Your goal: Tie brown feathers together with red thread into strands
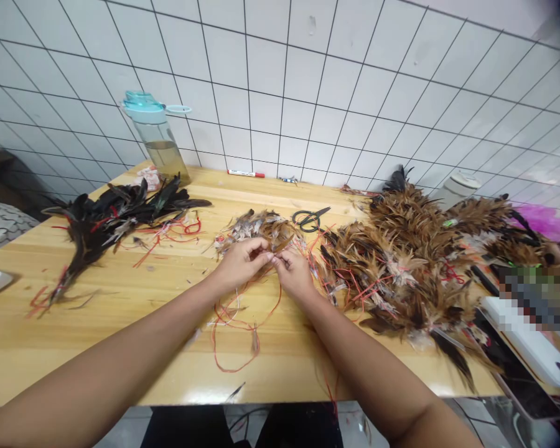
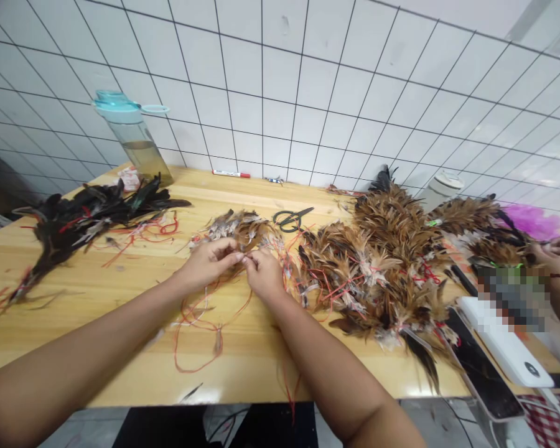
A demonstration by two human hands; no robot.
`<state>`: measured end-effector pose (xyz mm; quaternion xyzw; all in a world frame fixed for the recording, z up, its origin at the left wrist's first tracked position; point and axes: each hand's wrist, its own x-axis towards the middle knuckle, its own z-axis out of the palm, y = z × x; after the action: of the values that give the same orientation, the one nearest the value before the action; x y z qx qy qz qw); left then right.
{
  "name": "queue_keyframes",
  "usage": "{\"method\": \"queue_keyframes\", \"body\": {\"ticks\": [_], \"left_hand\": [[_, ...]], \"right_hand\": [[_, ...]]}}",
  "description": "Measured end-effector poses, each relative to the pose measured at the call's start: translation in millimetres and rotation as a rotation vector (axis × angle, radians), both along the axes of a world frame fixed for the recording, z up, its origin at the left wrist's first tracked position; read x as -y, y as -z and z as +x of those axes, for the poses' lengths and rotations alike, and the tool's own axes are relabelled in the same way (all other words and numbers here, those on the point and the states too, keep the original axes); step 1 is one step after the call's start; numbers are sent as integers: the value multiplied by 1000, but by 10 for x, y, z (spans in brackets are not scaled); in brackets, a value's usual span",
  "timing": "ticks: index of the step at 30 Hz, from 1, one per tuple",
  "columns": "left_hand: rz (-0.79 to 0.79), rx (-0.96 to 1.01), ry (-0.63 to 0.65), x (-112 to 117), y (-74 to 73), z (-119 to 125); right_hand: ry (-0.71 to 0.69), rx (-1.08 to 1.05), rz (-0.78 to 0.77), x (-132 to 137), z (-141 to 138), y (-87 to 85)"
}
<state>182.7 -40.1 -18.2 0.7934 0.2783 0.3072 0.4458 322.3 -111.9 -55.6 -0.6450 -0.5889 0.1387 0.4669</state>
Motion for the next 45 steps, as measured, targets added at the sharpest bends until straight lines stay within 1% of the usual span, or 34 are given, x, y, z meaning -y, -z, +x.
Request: {"method": "queue_keyframes", "body": {"ticks": [4,9,13,15,17,21,26,28,29,30,32,34,36,38,40,42,45], "left_hand": [[40,-31,-6,0,-4,3],[0,-39,6,-17,35,7],[-10,5,-32,-56,48,6],[-26,57,-81,-92,44,-2],[-52,127,-159,-146,42,-18],[-114,259,-324,-304,50,-74],[-128,312,-474,-541,85,-155],[-149,335,-510,-591,89,-168],[-169,352,-499,-593,84,-166],[-200,373,-460,-576,75,-158],[-286,396,-319,-488,44,-125],[-371,372,-168,-350,11,-76],[-421,329,-82,-205,-7,-27],[-448,293,-26,-95,-4,11],[-453,263,9,-39,13,33],[-458,243,28,-29,34,43],[-509,237,67,-52,60,42]], "right_hand": [[-11,-8,13,-9,17,14],[-8,15,2,-7,33,4],[-25,-11,16,-5,36,0],[-20,-54,8,-5,40,4],[-6,-78,-10,-5,46,7],[-8,-61,-34,4,59,8],[-22,-116,-56,8,60,-4],[-18,-152,-51,3,60,-14],[-10,-168,-46,2,60,-21],[-2,-182,-39,2,60,-28],[17,-205,-21,8,60,-41],[28,-212,1,19,57,-54],[26,-194,26,31,50,-63],[5,-159,50,36,42,-65],[-29,-128,61,32,37,-58],[-64,-117,56,22,40,-47],[-89,-142,56,10,51,-40]]}}
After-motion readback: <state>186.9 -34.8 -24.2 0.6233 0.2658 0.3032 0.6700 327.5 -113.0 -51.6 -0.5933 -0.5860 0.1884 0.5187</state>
